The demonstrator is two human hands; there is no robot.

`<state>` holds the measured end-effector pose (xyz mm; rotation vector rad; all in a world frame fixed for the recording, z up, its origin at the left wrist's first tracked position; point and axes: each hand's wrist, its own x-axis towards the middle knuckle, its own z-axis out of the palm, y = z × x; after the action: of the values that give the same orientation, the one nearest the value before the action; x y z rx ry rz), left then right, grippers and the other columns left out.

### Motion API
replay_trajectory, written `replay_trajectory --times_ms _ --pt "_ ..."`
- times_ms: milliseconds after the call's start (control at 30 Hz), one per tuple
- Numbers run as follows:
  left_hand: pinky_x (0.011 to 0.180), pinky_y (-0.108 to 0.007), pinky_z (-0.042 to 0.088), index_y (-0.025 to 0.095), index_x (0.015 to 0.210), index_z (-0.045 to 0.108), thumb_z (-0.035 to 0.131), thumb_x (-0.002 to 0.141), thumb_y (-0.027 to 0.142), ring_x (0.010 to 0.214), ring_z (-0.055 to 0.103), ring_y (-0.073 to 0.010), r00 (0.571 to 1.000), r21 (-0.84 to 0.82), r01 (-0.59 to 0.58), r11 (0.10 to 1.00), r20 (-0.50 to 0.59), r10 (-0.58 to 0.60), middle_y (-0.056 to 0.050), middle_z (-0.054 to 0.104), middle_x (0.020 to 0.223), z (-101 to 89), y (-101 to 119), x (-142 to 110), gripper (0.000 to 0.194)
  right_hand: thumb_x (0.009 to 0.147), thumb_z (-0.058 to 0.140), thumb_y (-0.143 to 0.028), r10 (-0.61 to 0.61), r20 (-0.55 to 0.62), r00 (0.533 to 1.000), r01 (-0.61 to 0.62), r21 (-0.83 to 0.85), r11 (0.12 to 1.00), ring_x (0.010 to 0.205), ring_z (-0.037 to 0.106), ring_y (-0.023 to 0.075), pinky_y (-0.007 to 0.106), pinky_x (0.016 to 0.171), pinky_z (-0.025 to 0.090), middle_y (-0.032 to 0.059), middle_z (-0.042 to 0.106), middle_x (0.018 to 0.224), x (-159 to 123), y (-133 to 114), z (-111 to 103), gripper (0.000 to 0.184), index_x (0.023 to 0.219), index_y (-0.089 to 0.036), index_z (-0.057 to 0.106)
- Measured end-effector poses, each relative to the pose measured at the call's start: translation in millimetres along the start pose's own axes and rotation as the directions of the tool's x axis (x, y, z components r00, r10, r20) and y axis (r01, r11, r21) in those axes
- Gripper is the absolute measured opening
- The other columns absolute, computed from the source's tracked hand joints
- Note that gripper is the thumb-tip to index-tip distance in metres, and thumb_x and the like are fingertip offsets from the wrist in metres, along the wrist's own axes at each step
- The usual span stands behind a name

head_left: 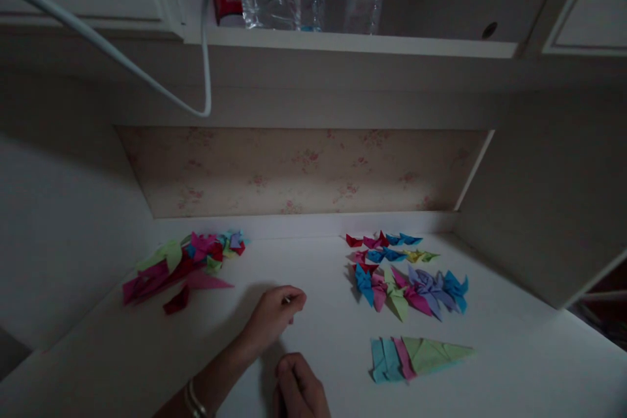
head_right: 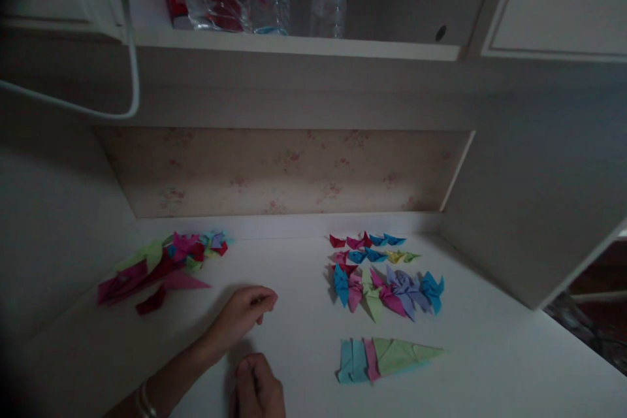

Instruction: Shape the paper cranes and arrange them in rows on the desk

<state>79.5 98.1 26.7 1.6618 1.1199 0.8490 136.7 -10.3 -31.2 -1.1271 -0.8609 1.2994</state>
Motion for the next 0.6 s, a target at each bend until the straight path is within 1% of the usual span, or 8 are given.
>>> replay_trajectory --times_ms 67,133,233,300,433,600 --pt "0.047 -0.021 0.033 0.015 0.076 0.069 0.057 0.077 0.041 0.049 0.046 -0.0105 0.996 -0.055 0.055 0.997 -0.06 -0.059 -0.001 0.062 0.066 -10.1 4.0 -29.8 0.028 0.074 0.049 -0.071 -0.025 0.005 1.0 0.025 -0.015 1.0 0.039 0.023 0.008 0.021 0.04 0.015 -0.0078 0.035 0.041 -2.4 -6.9 -1.7 0.052 0.065 -0.02 0.048" --pt "0.046 -0.021 0.032 0.016 0.075 0.069 0.059 0.075 0.044 0.049 0.044 -0.0109 0.99 -0.085 0.099 0.991 -0.09 -0.106 0.0 0.06 0.062 -15.8 9.8 -56.4 0.03 0.076 0.052 -0.066 -0.057 -0.005 0.998 0.056 -0.039 0.998 0.043 0.028 0.0088 0.021 0.041 0.02 -0.0068 0.036 0.046 -5.2 -15.4 -3.6 0.048 0.065 -0.019 0.052" --pt "0.044 -0.021 0.029 0.016 0.075 0.069 0.061 0.073 0.049 0.047 0.041 -0.0111 0.984 -0.131 0.133 0.982 -0.101 -0.147 0.001 0.054 0.053 -17.7 17.2 -87.6 0.034 0.077 0.056 -0.06 -0.079 0.022 0.997 0.081 -0.061 0.995 0.049 0.034 0.0103 0.02 0.045 0.028 -0.0051 0.04 0.052 -9.4 -26.6 -6.9 0.043 0.067 -0.018 0.057" --pt "0.044 -0.021 0.029 0.016 0.076 0.069 0.06 0.073 0.051 0.045 0.038 -0.0106 0.983 -0.17 0.139 0.976 -0.094 -0.157 0.003 0.049 0.049 -15.9 18.9 -101.9 0.036 0.077 0.057 -0.059 -0.083 0.037 0.996 0.085 -0.065 0.994 0.052 0.037 0.0112 0.021 0.048 0.031 -0.0038 0.043 0.056 -11.8 -30.9 -8.8 0.041 0.069 -0.019 0.059" --pt "0.045 -0.021 0.029 0.015 0.074 0.067 0.059 0.076 0.05 0.046 0.037 -0.0095 0.984 -0.255 0.128 0.958 -0.089 -0.155 0.003 0.047 0.051 -8.8 10.8 -114.8 0.036 0.075 0.06 -0.057 -0.1 0.02 0.995 0.101 -0.057 0.993 0.055 0.042 0.0125 0.021 0.051 0.035 -0.0018 0.049 0.06 -15.9 -33.1 -10.4 0.038 0.071 -0.019 0.061" --pt "0.046 -0.022 0.03 0.014 0.078 0.068 0.059 0.076 0.046 0.049 0.04 -0.0102 0.974 -0.259 0.128 0.957 -0.148 -0.17 0.002 0.051 0.057 -0.2 -11.2 -112.8 0.033 0.073 0.062 -0.057 -0.129 -0.022 0.991 0.128 -0.063 0.99 0.055 0.043 0.0134 0.022 0.051 0.037 -0.0007 0.05 0.061 -19.4 -33.8 -9.2 0.038 0.07 -0.019 0.061"
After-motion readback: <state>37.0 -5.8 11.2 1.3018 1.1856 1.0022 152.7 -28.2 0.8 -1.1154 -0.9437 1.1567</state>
